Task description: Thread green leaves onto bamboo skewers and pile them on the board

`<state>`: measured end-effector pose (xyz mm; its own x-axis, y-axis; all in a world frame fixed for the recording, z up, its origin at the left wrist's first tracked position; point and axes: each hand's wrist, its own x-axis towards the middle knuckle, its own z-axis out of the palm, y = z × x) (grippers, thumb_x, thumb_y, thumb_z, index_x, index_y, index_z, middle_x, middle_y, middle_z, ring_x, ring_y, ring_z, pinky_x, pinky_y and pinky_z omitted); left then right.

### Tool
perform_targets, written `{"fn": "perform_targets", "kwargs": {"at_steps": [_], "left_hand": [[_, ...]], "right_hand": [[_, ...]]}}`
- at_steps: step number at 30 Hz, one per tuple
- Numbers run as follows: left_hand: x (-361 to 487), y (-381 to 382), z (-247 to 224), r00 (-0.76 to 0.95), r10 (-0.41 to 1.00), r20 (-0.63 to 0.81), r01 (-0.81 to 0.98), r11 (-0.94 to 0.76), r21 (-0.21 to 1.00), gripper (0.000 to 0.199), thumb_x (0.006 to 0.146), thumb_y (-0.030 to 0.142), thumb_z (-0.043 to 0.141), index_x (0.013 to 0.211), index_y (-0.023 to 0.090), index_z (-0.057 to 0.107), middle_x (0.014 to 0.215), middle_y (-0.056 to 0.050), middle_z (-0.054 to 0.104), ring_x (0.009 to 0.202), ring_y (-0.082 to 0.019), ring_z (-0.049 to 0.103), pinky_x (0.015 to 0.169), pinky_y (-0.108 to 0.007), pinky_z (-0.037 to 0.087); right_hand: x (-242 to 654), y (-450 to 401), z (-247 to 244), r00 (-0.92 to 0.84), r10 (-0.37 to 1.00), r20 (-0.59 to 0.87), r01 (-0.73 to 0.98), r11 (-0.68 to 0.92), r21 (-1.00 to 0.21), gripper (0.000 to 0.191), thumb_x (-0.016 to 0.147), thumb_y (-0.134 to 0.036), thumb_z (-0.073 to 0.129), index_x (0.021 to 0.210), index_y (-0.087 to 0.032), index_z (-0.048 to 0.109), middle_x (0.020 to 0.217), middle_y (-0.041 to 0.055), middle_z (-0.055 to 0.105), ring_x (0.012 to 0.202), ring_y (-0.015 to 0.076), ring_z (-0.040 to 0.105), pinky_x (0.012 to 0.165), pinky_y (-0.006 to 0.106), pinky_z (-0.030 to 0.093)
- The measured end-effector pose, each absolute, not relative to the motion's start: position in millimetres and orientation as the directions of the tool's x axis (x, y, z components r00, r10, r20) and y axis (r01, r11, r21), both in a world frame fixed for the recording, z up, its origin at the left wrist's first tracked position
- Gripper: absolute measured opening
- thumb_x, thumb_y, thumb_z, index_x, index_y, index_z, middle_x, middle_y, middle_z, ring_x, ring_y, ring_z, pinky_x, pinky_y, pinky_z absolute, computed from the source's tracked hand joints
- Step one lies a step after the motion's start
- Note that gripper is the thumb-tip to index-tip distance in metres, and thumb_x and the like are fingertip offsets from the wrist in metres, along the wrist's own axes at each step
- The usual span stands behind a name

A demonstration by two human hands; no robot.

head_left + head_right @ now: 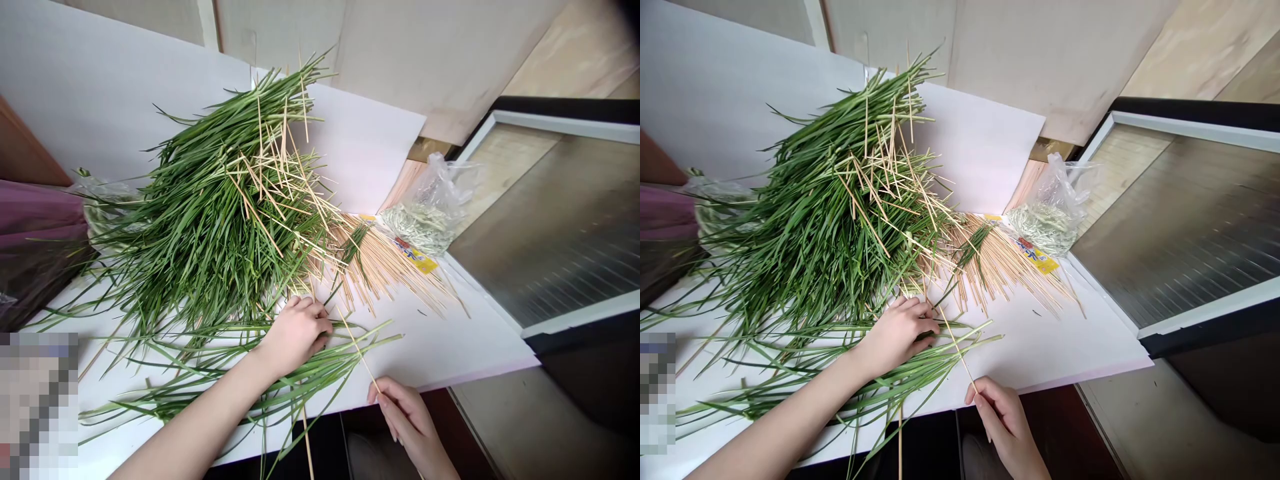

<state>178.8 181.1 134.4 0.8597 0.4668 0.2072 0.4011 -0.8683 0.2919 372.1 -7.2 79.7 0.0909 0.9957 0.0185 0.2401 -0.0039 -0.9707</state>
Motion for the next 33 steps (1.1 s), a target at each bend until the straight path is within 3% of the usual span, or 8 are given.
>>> {"fn": "perform_targets", "kwargs": {"at_steps": [4,9,12,16,26,33], "left_hand": [[179,181,136,0.834,0.509,0.214,0.418,-0.835,0.356,0.005,0.086,0.023,0.069,0.086,0.020,0.073,0.099,-0.006,0.070,0.099,-0.028,0.062,0.089,-0.043,0.041],[177,188,137,0.632,0.743,0.218,0.329,-0.512,0.793,0.008,0.090,0.022,0.060,0.095,0.019,0.065,0.081,-0.001,0.070,0.070,-0.016,0.062,0.071,-0.029,0.045],[178,191,136,0.561,0.806,0.188,0.146,-0.319,0.936,0.014,0.090,0.027,0.061,0.099,0.017,0.064,0.073,0.001,0.067,0.065,-0.014,0.060,0.065,-0.026,0.045],[182,188,134,0.567,0.808,0.164,0.015,-0.209,0.978,0.022,0.086,0.030,0.067,0.101,0.015,0.069,0.076,-0.002,0.070,0.071,-0.015,0.063,0.071,-0.026,0.048],[183,185,135,0.574,0.810,0.121,0.024,-0.165,0.986,0.022,0.083,0.031,0.070,0.097,0.015,0.075,0.087,-0.007,0.077,0.080,-0.018,0.068,0.075,-0.029,0.051],[183,186,135,0.550,0.828,0.114,-0.005,-0.133,0.991,0.021,0.083,0.032,0.072,0.093,0.014,0.072,0.083,-0.006,0.074,0.078,-0.017,0.067,0.075,-0.028,0.050]], "right_hand": [[373,-8,79,0.094,0.995,0.021,0.238,-0.002,-0.971,0.040,0.107,-0.051,0.046,0.086,-0.020,0.060,0.057,-0.0081,0.031,0.047,0.0111,0.028,0.047,0.025,0.021],[374,-8,77,0.093,0.995,0.028,0.238,0.005,-0.971,0.040,0.107,-0.050,0.047,0.085,-0.020,0.060,0.055,-0.0087,0.030,0.047,0.0113,0.027,0.047,0.025,0.021],[374,-8,77,0.088,0.996,0.022,0.235,0.001,-0.972,0.039,0.107,-0.050,0.047,0.086,-0.020,0.062,0.056,-0.0086,0.029,0.047,0.0114,0.027,0.047,0.025,0.020],[374,-9,77,0.087,0.996,0.020,0.240,-0.002,-0.971,0.039,0.107,-0.049,0.047,0.086,-0.020,0.063,0.056,-0.0083,0.029,0.047,0.0116,0.027,0.048,0.026,0.020],[376,-9,73,0.094,0.996,-0.004,0.247,-0.027,-0.969,0.039,0.106,-0.050,0.046,0.087,-0.020,0.064,0.055,-0.0084,0.029,0.046,0.0119,0.026,0.048,0.026,0.021],[378,-11,69,0.092,0.996,0.017,0.253,-0.007,-0.967,0.036,0.107,-0.045,0.047,0.088,-0.020,0.064,0.053,-0.0088,0.029,0.045,0.0118,0.026,0.048,0.026,0.021]]}}
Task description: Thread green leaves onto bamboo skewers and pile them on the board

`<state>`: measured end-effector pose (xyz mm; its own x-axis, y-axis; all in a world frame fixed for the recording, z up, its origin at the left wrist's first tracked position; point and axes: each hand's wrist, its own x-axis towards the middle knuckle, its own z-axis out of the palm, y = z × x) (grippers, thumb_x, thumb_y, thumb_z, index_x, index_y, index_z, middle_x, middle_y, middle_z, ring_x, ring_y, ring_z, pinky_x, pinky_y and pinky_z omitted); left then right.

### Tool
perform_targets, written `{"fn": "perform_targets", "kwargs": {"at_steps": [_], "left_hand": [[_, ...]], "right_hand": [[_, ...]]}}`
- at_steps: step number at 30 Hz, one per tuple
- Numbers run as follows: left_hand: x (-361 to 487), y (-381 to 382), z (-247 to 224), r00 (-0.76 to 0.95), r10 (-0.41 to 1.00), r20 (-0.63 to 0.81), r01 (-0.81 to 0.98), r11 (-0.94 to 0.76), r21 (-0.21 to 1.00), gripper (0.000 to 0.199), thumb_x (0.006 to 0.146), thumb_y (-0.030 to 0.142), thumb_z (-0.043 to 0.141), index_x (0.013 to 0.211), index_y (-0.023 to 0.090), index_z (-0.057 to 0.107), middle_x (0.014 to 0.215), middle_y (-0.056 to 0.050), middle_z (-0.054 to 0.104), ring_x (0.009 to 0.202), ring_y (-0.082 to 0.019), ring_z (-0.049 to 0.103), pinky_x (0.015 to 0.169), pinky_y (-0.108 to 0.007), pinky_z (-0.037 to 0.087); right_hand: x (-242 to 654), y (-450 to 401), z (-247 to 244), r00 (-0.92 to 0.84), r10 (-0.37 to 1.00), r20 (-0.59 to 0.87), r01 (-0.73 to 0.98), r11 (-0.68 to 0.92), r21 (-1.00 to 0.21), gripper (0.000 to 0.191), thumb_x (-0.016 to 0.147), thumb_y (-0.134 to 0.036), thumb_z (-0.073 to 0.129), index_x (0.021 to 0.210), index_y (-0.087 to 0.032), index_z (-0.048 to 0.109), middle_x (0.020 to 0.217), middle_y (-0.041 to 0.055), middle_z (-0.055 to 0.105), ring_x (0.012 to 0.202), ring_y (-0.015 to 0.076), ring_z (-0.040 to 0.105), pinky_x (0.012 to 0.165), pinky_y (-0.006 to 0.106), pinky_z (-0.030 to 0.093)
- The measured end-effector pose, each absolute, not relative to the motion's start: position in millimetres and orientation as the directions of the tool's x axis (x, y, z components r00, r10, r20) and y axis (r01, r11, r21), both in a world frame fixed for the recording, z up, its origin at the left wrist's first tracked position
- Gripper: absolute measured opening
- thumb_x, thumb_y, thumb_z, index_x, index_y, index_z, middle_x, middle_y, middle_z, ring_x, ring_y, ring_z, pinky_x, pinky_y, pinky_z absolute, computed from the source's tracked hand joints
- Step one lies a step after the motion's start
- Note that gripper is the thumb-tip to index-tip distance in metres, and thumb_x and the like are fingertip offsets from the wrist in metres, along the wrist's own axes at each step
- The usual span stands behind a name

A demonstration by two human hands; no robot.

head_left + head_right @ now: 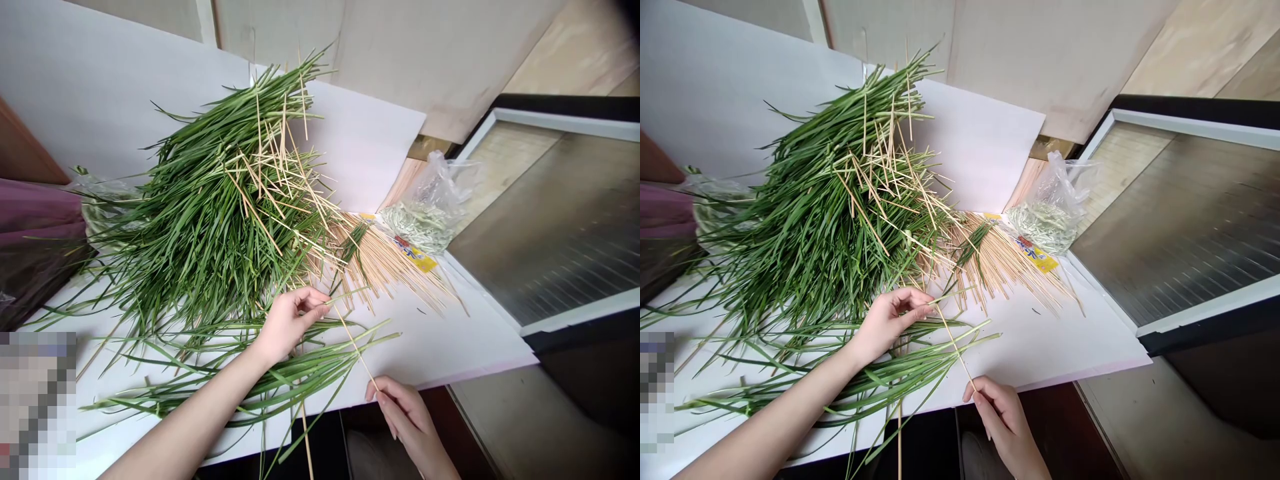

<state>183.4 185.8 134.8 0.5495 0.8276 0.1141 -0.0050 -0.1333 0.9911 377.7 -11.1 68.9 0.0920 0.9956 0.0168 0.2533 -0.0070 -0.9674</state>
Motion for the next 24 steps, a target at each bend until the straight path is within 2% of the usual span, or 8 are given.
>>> {"fn": "perform_targets", "kwargs": {"at_steps": [16,24], "left_hand": [[183.6,186.4,133.2,0.560,0.820,0.120,0.030,-0.164,0.986,0.018,0.082,0.032,0.072,0.086,0.014,0.074,0.085,-0.008,0.076,0.078,-0.018,0.068,0.075,-0.029,0.052],[184.1,185.9,132.3,0.574,0.811,0.113,0.026,-0.156,0.987,0.017,0.081,0.031,0.073,0.082,0.014,0.075,0.084,-0.008,0.077,0.075,-0.018,0.068,0.073,-0.029,0.051]], "right_hand": [[377.6,-9.8,71.2,0.083,0.996,0.024,0.251,0.002,-0.968,0.035,0.108,-0.043,0.046,0.088,-0.020,0.063,0.053,-0.0092,0.029,0.045,0.0117,0.026,0.049,0.025,0.021],[374.6,-9.8,75.0,0.099,0.995,-0.003,0.253,-0.028,-0.967,0.039,0.107,-0.048,0.045,0.088,-0.019,0.064,0.052,-0.0091,0.028,0.045,0.0118,0.025,0.049,0.026,0.021]]}}
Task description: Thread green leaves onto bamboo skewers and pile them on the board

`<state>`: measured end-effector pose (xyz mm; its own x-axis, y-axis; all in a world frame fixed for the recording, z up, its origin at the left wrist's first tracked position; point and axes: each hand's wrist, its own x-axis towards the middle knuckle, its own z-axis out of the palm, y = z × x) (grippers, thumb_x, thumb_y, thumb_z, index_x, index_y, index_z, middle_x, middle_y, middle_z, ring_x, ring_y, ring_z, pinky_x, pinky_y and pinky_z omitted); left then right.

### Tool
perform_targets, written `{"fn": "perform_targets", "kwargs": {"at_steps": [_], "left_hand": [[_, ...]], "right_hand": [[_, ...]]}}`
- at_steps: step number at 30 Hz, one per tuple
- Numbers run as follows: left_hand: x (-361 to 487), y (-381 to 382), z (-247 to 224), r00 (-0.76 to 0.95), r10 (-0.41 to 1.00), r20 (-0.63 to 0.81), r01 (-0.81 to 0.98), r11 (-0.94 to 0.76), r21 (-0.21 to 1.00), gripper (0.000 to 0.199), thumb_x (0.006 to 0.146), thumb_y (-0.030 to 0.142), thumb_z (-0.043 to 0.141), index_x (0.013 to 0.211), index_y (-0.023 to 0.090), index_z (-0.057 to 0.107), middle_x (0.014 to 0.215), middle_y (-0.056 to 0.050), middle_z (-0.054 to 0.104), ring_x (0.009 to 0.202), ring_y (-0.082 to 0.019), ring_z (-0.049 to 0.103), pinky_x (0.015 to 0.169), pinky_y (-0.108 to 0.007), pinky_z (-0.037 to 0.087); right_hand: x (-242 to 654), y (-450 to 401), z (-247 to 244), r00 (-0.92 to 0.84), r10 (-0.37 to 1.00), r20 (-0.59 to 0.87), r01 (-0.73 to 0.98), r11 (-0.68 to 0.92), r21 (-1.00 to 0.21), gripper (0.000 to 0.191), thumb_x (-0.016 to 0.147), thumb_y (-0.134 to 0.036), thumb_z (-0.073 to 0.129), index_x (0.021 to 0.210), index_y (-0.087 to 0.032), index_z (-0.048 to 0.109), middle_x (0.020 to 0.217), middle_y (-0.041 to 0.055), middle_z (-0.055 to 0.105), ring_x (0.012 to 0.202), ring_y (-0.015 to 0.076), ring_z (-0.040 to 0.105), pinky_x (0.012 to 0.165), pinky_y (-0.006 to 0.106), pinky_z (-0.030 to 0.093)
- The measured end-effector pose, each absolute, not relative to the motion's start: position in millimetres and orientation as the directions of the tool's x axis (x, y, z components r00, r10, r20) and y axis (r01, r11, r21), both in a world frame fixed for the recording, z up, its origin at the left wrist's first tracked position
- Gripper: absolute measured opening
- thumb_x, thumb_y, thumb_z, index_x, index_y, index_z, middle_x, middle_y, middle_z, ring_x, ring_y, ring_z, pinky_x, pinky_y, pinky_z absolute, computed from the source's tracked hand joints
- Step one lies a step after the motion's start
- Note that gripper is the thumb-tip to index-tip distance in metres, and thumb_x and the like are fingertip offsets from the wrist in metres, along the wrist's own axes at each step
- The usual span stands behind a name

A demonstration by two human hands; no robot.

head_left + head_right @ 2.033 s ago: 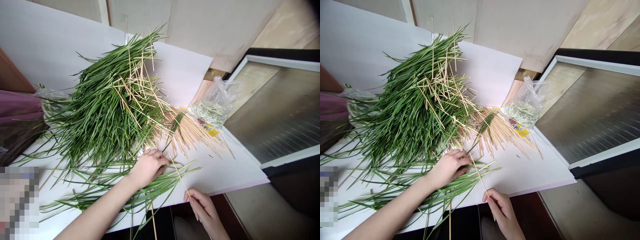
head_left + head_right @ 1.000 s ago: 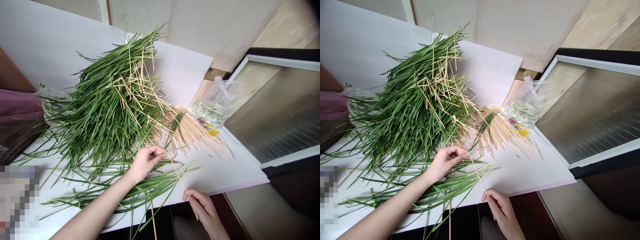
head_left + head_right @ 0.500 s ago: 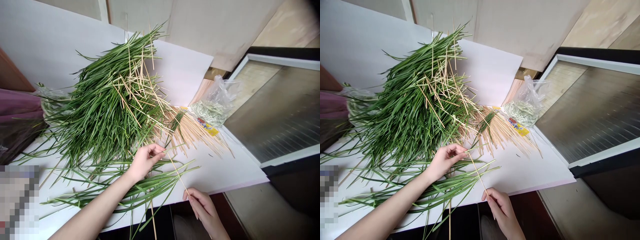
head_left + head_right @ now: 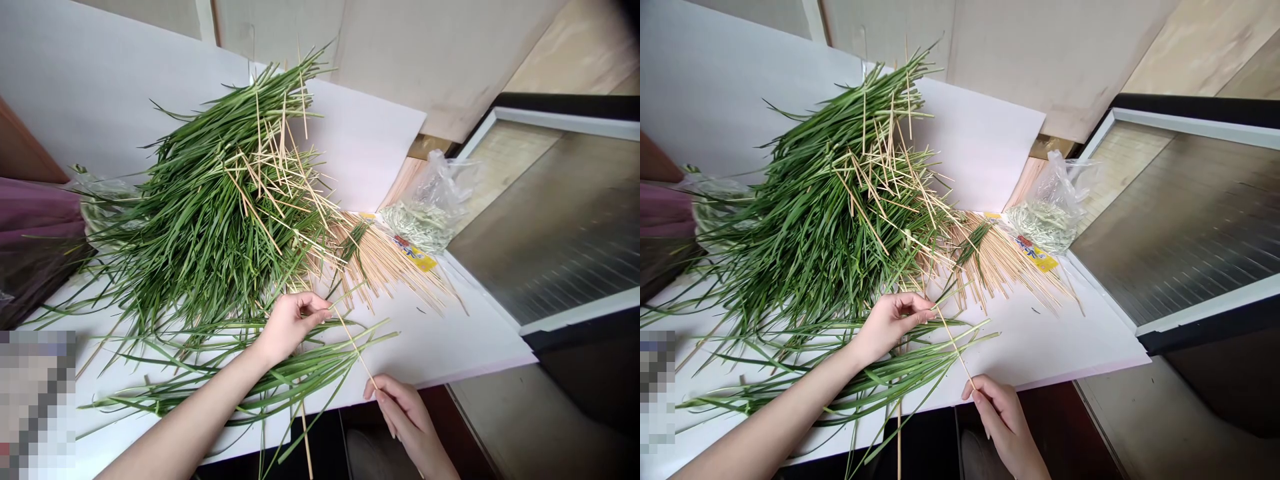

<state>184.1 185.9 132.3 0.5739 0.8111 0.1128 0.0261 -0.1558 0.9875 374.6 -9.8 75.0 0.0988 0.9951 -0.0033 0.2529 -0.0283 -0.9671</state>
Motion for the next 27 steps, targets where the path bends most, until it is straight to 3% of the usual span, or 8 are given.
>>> {"fn": "perform_targets", "kwargs": {"at_steps": [7,13,17,20,22,24,27], "left_hand": [[189,171,129,0.746,0.662,0.071,0.060,-0.174,0.983,0.012,0.084,0.023,0.069,0.083,0.013,0.076,0.085,-0.008,0.078,0.077,-0.018,0.070,0.074,-0.028,0.053],[181,179,142,0.804,0.578,0.139,0.123,-0.391,0.912,0.019,0.088,0.019,0.062,0.097,0.018,0.079,0.096,-0.006,0.078,0.085,-0.019,0.069,0.075,-0.028,0.051],[177,190,141,0.763,0.615,0.197,0.264,-0.575,0.774,0.020,0.092,0.016,0.059,0.103,0.019,0.076,0.097,-0.005,0.076,0.083,-0.019,0.066,0.077,-0.030,0.050],[177,189,134,0.804,0.543,0.243,0.353,-0.764,0.540,0.017,0.089,0.020,0.068,0.104,0.019,0.075,0.102,-0.009,0.074,0.098,-0.026,0.064,0.089,-0.037,0.047],[179,187,131,0.830,0.511,0.222,0.391,-0.818,0.423,0.015,0.086,0.023,0.072,0.101,0.019,0.075,0.102,-0.009,0.073,0.100,-0.028,0.062,0.089,-0.039,0.047],[180,185,131,0.834,0.511,0.208,0.408,-0.825,0.391,0.010,0.086,0.022,0.073,0.095,0.020,0.074,0.099,-0.008,0.073,0.099,-0.029,0.062,0.087,-0.039,0.047],[180,184,134,0.800,0.556,0.226,0.415,-0.785,0.461,0.004,0.088,0.019,0.070,0.091,0.020,0.072,0.093,-0.006,0.074,0.094,-0.026,0.063,0.086,-0.037,0.047]], "right_hand": [[375,-10,75,0.100,0.995,-0.012,0.262,-0.038,-0.964,0.039,0.107,-0.049,0.044,0.091,-0.020,0.065,0.052,-0.0092,0.029,0.045,0.0121,0.026,0.049,0.025,0.022],[376,-9,75,0.087,0.996,-0.009,0.254,-0.031,-0.967,0.041,0.106,-0.052,0.045,0.089,-0.020,0.064,0.051,-0.0093,0.029,0.045,0.0119,0.027,0.049,0.026,0.022],[376,-10,76,0.091,0.996,-0.010,0.250,-0.032,-0.968,0.043,0.105,-0.054,0.045,0.086,-0.020,0.062,0.052,-0.0090,0.029,0.044,0.0119,0.028,0.048,0.026,0.021],[375,-9,78,0.096,0.995,-0.015,0.263,-0.040,-0.964,0.044,0.105,-0.055,0.045,0.085,-0.020,0.061,0.052,-0.0087,0.030,0.045,0.0120,0.028,0.048,0.026,0.022],[375,-9,78,0.094,0.995,-0.014,0.267,-0.039,-0.963,0.044,0.105,-0.055,0.045,0.084,-0.020,0.061,0.053,-0.0086,0.029,0.045,0.0121,0.028,0.048,0.026,0.022],[375,-9,78,0.092,0.996,-0.012,0.265,-0.036,-0.964,0.043,0.105,-0.055,0.045,0.085,-0.020,0.061,0.053,-0.0087,0.029,0.045,0.0121,0.028,0.048,0.026,0.022],[375,-10,76,0.098,0.995,-0.012,0.268,-0.038,-0.963,0.042,0.105,-0.054,0.046,0.085,-0.020,0.061,0.053,-0.0086,0.029,0.045,0.0122,0.028,0.048,0.026,0.022]]}}
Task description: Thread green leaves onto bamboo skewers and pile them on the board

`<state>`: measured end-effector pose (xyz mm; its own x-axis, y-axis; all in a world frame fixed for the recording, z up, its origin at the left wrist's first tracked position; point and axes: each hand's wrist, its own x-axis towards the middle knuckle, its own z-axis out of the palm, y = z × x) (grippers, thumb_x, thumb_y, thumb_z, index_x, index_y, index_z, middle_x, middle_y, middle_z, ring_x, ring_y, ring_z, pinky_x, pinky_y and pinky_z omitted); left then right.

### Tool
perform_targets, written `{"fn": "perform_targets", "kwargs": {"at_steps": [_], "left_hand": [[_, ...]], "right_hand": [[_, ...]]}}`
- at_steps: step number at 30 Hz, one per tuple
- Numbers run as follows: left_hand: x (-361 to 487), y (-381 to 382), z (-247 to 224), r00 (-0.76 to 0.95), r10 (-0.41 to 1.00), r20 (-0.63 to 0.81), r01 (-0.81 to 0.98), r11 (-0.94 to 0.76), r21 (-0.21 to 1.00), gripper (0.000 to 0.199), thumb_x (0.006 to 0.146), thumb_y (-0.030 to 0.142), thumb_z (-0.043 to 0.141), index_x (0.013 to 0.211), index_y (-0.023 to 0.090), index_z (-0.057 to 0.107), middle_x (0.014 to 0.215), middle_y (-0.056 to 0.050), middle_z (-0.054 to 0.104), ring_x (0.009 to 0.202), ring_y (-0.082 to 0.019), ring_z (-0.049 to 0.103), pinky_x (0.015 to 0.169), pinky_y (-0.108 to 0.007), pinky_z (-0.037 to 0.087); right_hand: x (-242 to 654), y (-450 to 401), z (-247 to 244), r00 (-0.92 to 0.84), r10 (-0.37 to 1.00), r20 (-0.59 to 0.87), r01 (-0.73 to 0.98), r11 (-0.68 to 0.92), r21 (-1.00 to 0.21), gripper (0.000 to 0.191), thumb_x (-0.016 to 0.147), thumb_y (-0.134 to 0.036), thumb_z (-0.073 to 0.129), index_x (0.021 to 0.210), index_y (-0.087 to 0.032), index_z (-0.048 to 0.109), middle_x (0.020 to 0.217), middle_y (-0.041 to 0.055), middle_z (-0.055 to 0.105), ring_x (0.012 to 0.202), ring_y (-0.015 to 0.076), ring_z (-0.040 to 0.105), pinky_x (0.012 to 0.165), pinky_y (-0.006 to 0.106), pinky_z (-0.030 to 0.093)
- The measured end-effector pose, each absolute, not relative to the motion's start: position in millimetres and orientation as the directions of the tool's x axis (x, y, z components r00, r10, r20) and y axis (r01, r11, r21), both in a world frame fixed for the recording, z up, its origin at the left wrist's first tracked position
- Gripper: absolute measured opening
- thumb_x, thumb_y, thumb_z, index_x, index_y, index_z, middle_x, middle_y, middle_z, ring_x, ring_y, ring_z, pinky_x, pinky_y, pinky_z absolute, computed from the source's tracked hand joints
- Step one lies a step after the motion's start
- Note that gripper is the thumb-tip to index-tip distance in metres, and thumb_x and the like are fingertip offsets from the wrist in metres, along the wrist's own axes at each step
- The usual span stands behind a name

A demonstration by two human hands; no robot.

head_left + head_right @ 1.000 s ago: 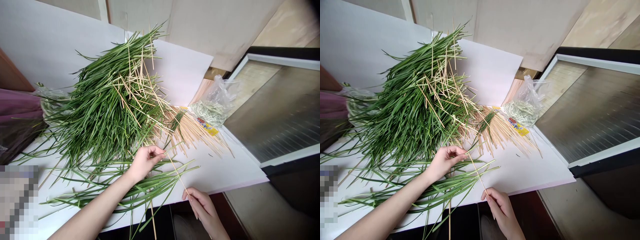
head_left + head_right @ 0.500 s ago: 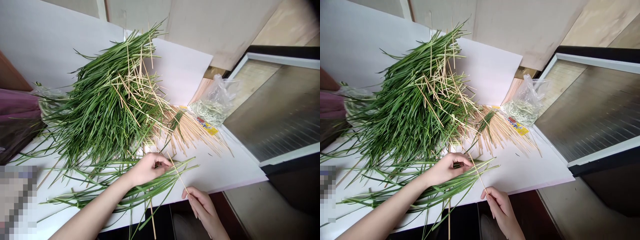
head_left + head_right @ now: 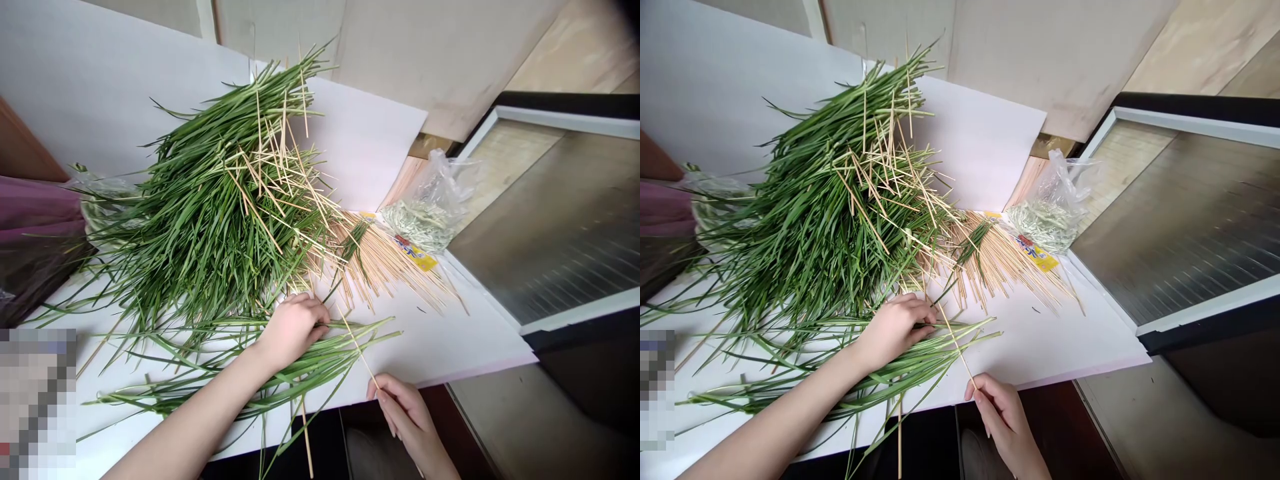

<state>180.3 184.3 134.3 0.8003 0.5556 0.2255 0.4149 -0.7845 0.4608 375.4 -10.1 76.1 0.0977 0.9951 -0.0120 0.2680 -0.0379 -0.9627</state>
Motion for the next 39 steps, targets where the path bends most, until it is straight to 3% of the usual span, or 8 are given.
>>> {"fn": "perform_targets", "kwargs": {"at_steps": [9,16,21,29,39], "left_hand": [[178.2,187.5,137.4,0.644,0.712,0.280,0.353,-0.602,0.717,0.003,0.090,0.020,0.063,0.090,0.019,0.066,0.089,-0.004,0.070,0.085,-0.021,0.064,0.080,-0.032,0.048],[180.3,187.3,136.0,0.555,0.799,0.233,0.071,-0.325,0.943,0.017,0.091,0.031,0.064,0.102,0.018,0.066,0.075,0.000,0.068,0.069,-0.015,0.065,0.067,-0.026,0.049],[180.7,187.0,132.7,0.547,0.810,0.212,0.001,-0.254,0.967,0.022,0.088,0.034,0.068,0.102,0.017,0.072,0.080,-0.004,0.073,0.072,-0.017,0.070,0.068,-0.026,0.053],[180.3,185.8,133.0,0.580,0.791,0.193,0.044,-0.267,0.963,0.018,0.089,0.032,0.068,0.096,0.016,0.073,0.079,-0.005,0.075,0.075,-0.018,0.070,0.073,-0.029,0.055],[180.1,185.9,134.7,0.581,0.792,0.187,0.044,-0.260,0.964,0.019,0.089,0.031,0.068,0.097,0.015,0.072,0.074,-0.004,0.073,0.066,-0.016,0.067,0.067,-0.027,0.052]], "right_hand": [[375.8,-9.3,71.8,0.101,0.995,0.022,0.261,-0.005,-0.965,0.038,0.107,-0.049,0.046,0.085,-0.020,0.061,0.054,-0.0087,0.030,0.045,0.0115,0.028,0.048,0.025,0.021],[375.1,-10.0,73.1,0.098,0.995,0.005,0.256,-0.021,-0.966,0.041,0.106,-0.051,0.046,0.084,-0.020,0.060,0.053,-0.0087,0.029,0.045,0.0119,0.027,0.048,0.025,0.021],[374.9,-10.1,74.6,0.095,0.995,-0.013,0.255,-0.037,-0.966,0.041,0.105,-0.052,0.046,0.085,-0.020,0.060,0.053,-0.0088,0.029,0.045,0.0118,0.027,0.048,0.026,0.021],[375.3,-9.4,75.3,0.080,0.997,0.008,0.246,-0.012,-0.969,0.041,0.107,-0.051,0.045,0.085,-0.020,0.060,0.052,-0.0091,0.029,0.044,0.0116,0.027,0.047,0.025,0.021],[375.7,-8.7,73.5,0.083,0.996,0.018,0.233,-0.001,-0.972,0.039,0.107,-0.049,0.045,0.086,-0.020,0.060,0.052,-0.0093,0.029,0.044,0.0117,0.027,0.048,0.026,0.021]]}}
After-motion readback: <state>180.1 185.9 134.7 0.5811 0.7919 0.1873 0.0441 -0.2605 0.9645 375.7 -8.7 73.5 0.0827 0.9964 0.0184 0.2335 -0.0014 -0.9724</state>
